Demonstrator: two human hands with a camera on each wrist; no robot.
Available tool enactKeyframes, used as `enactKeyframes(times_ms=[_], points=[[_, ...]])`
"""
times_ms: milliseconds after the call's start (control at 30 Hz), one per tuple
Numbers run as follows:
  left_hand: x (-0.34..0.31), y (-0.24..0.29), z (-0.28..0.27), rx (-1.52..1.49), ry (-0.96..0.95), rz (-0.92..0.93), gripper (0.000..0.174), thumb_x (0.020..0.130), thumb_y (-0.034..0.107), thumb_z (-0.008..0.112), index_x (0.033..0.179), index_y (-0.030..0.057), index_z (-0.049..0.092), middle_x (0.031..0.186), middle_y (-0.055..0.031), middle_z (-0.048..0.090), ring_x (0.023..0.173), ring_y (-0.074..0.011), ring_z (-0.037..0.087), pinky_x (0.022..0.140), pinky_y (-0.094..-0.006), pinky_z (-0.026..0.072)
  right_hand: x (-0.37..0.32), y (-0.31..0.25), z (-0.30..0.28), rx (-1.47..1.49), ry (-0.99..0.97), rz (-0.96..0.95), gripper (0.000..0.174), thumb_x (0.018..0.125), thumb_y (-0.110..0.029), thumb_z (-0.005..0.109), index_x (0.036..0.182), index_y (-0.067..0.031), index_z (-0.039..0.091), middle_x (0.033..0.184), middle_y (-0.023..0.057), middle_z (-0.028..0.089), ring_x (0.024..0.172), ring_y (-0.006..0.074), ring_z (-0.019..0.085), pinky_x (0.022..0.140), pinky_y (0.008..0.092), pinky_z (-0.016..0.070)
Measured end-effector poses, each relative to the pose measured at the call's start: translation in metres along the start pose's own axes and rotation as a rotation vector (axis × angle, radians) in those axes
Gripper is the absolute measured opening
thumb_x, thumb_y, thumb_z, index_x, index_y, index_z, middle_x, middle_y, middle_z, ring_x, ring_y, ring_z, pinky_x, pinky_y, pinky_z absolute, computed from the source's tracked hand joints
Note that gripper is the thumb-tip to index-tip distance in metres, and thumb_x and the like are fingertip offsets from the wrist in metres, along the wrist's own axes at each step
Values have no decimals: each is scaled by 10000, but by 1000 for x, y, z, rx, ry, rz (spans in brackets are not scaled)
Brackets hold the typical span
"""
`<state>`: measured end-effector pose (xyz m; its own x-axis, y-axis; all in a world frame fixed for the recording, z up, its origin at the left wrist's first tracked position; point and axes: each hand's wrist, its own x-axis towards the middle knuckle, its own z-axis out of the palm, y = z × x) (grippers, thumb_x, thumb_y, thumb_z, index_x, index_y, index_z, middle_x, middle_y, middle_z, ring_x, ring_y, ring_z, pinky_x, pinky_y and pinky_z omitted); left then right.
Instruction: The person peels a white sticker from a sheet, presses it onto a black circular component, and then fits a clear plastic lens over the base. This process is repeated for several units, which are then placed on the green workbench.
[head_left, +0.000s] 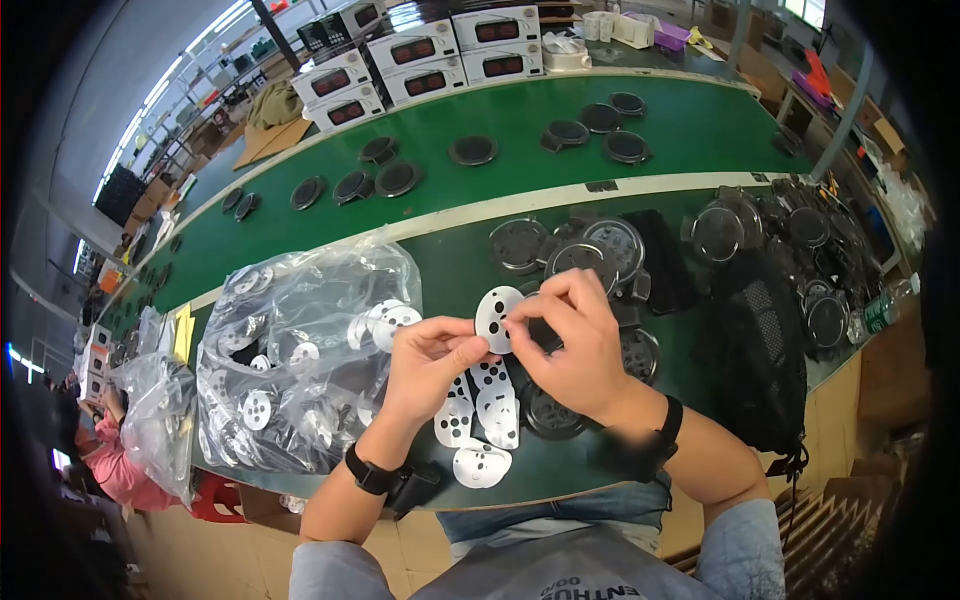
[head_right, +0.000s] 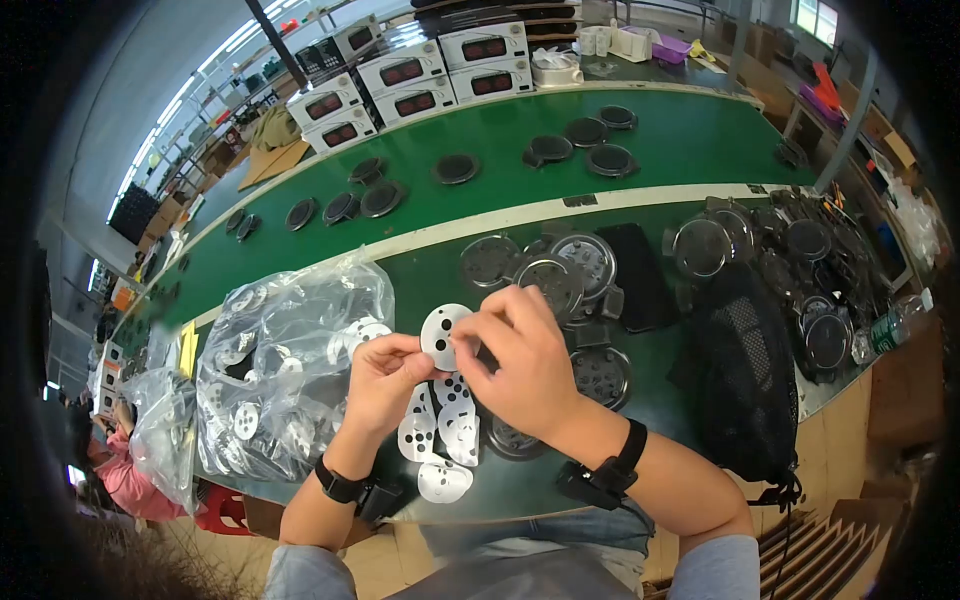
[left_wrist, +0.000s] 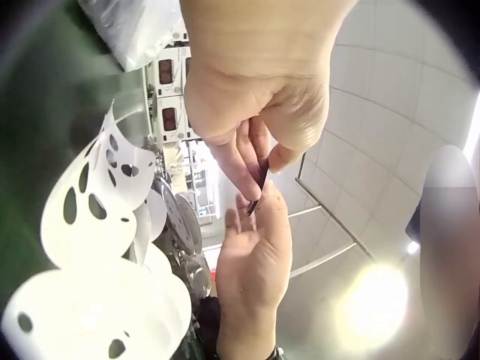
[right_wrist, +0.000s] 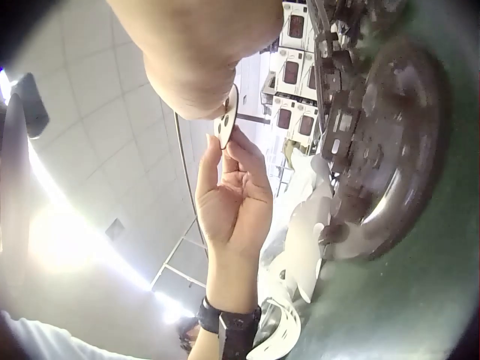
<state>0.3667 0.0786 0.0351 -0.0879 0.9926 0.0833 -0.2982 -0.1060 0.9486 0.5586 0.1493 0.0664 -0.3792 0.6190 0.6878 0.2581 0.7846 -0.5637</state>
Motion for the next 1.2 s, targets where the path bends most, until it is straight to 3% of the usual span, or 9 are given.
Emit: enactKeyframes(times_ms=[167,367,1200], points=[[-7,-9,-2,-13,41,99,162,838,-24,754,984,-53,690,973,-135,709,869,-174,690,793,-286,582,-4,-4,9,336,-93,123,147,754,1,726,887,-29,671,882,86,636,753,223,643,682,322,536],[-7,-12,-2,12,65,100,126,860,-21,731,967,-73,689,984,-149,698,855,-188,690,779,-294,582,-4,3,13,349,-91,89,180,753,-19,751,925,-17,695,919,100,674,782,196,677,684,289,555],[-9,-6,11,367,114,212,97,853,5,750,918,-62,721,922,-111,707,800,-133,649,692,-246,526,-17,2,20,355,12,124,113,724,-20,752,831,1,720,788,119,714,656,213,696,570,285,557]])
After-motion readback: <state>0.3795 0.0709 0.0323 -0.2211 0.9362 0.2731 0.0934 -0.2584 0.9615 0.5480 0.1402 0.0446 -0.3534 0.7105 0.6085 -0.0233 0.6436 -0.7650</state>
